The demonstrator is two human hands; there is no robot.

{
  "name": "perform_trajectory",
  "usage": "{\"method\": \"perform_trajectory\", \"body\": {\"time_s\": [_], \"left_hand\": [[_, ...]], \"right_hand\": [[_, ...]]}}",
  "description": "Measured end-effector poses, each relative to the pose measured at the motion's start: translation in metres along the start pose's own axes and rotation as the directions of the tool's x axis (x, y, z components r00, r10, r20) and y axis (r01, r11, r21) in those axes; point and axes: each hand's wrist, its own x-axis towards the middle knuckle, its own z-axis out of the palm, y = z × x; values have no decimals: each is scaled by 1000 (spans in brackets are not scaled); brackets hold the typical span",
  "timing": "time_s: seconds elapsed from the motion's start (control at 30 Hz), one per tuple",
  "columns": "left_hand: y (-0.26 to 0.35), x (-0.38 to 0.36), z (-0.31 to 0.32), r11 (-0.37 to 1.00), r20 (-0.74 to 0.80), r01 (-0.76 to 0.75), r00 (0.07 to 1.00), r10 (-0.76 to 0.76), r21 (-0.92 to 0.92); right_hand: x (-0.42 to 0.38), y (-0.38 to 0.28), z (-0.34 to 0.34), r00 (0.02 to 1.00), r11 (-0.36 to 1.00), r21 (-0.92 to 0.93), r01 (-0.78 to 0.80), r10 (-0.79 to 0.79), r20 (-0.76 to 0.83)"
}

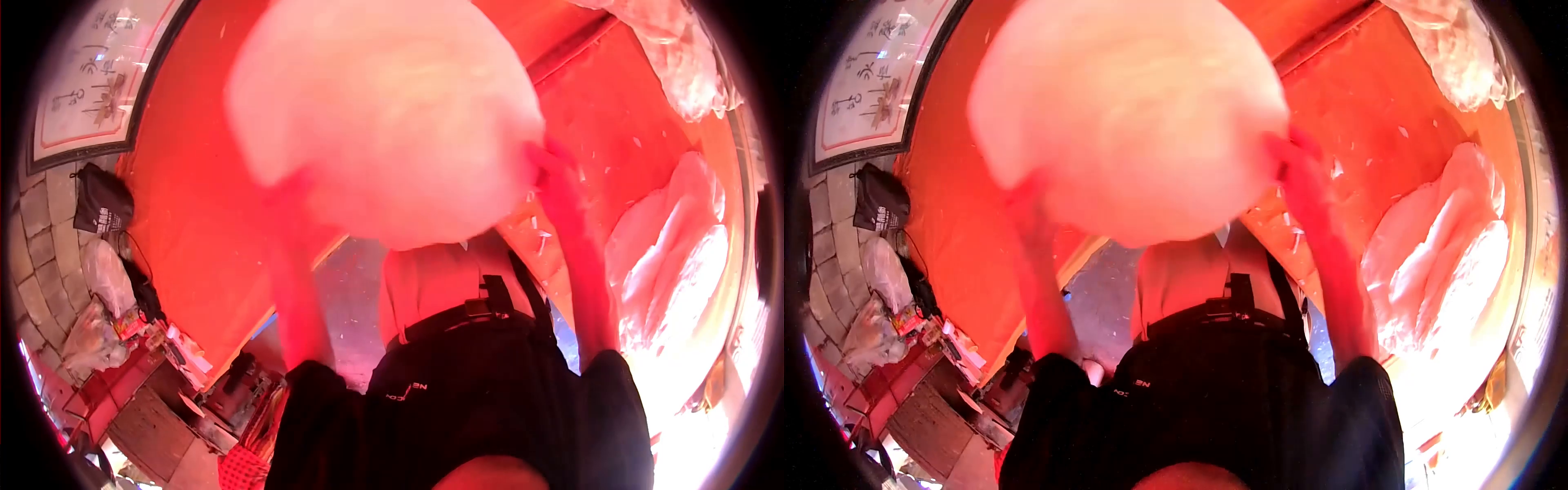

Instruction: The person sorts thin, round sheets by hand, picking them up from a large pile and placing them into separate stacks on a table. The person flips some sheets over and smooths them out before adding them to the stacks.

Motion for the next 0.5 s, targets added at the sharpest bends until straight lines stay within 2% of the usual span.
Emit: {"method": "perform_trajectory", "body": {"time_s": [0.03,0.13,0.23,0.3,0.33,0.37,0.43,0.47,0.5], "left_hand": [[18,-12,-37,999,-84,-20,996,24,43],[49,-34,-158,985,-325,-26,942,80,168],[41,-29,-268,963,-529,27,839,124,269],[22,-19,-327,918,-631,105,756,176,382],[12,-18,-348,854,-673,183,702,233,486],[8,-19,-362,724,-697,305,639,326,618],[12,-25,-356,315,-639,580,516,571,751],[16,-22,-343,190,-552,599,508,661,778],[20,-17,-326,123,-406,475,557,725,871]], "right_hand": [[6,8,30,998,1000,18,-14,13,63],[34,50,136,968,995,-97,-14,37,247],[61,97,218,922,974,-222,32,57,383],[69,120,250,910,947,-319,39,98,402],[72,127,257,907,931,-362,49,110,406],[72,131,260,902,912,-405,70,115,416],[71,127,251,886,858,-495,139,116,448],[69,120,242,879,819,-539,194,99,467],[68,109,230,876,767,-581,272,53,480]]}}
